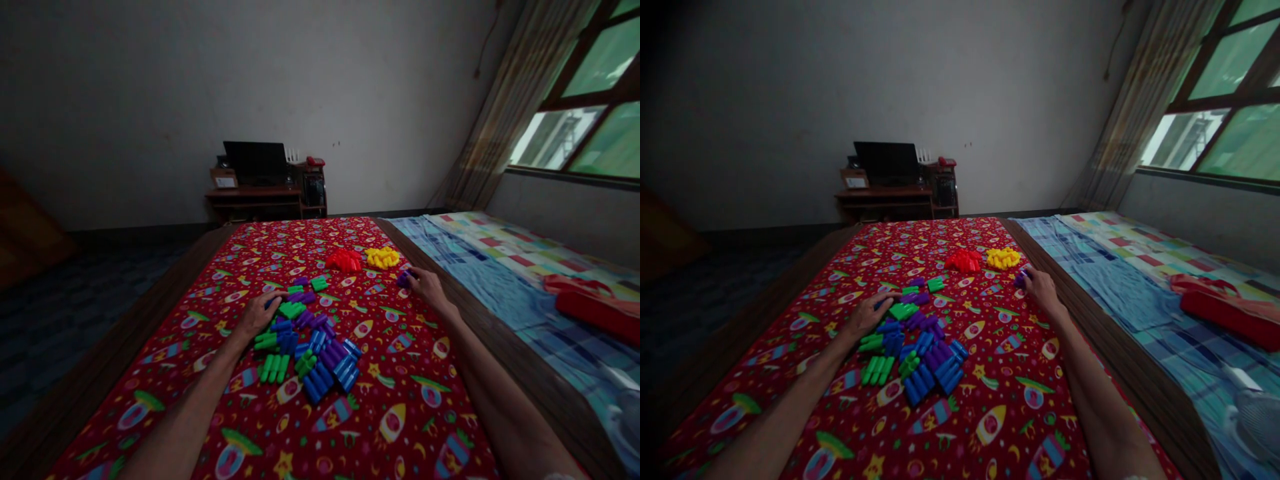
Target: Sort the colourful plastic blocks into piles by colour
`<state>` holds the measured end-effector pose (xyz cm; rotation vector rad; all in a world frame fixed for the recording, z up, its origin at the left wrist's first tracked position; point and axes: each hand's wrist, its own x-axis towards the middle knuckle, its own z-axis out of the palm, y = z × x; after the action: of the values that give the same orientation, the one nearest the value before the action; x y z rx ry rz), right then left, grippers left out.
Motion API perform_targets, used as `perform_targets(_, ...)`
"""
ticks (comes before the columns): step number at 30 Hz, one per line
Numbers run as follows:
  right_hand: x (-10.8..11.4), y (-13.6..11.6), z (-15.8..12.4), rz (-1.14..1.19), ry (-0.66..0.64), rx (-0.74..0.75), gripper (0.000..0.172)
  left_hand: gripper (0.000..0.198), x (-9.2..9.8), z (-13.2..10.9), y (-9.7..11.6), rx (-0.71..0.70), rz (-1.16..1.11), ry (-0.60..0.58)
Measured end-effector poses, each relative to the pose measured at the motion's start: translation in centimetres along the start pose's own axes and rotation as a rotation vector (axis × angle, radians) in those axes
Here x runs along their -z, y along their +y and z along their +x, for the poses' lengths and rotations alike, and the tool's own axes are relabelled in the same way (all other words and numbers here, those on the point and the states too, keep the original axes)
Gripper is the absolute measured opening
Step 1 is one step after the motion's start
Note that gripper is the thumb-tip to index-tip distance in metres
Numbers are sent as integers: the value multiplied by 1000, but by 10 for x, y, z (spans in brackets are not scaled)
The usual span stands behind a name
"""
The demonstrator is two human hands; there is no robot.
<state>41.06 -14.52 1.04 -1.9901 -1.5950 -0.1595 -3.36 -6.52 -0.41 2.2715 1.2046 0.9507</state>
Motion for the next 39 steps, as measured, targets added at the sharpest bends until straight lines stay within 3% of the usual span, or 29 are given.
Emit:
perform_targets(2,1,2,0,10,-39,-32,31,50,-2,0,-4,-1,2,8)
perform_targets(4,4,-2,2,23,12,-71,32,51,-5,1,-8,-1,1,20)
perform_targets(8,7,-33,6,118,131,-29,33,52,-8,2,-15,16,3,29)
perform_targets(10,2,-65,5,244,58,101,31,50,-8,1,-15,23,11,12)
perform_targets(12,-10,-106,0,381,-101,276,29,49,-6,0,-12,22,12,-4)
perform_targets(14,-28,-150,-6,456,-283,517,28,48,-4,0,-10,22,5,-9)
perform_targets(16,-48,-187,-12,468,-385,718,30,46,-2,-1,-8,25,-4,-9)
perform_targets(18,-67,-211,-14,420,-446,821,31,45,-1,-1,-6,21,-10,-6)
perform_targets(20,-79,-219,-15,362,-483,831,31,45,-1,-1,-5,15,-12,-1)
perform_targets(23,-81,-208,-14,350,-463,791,35,46,-1,-1,-4,13,-11,0)
perform_targets(26,-66,-180,-9,343,-392,727,38,46,-1,-1,-4,14,-13,2)
perform_targets(34,-13,-84,19,124,-158,257,42,47,-1,-1,-6,48,2,-17)
perform_targets(39,2,-51,21,-113,-248,94,38,48,-2,-1,-5,40,-10,-13)
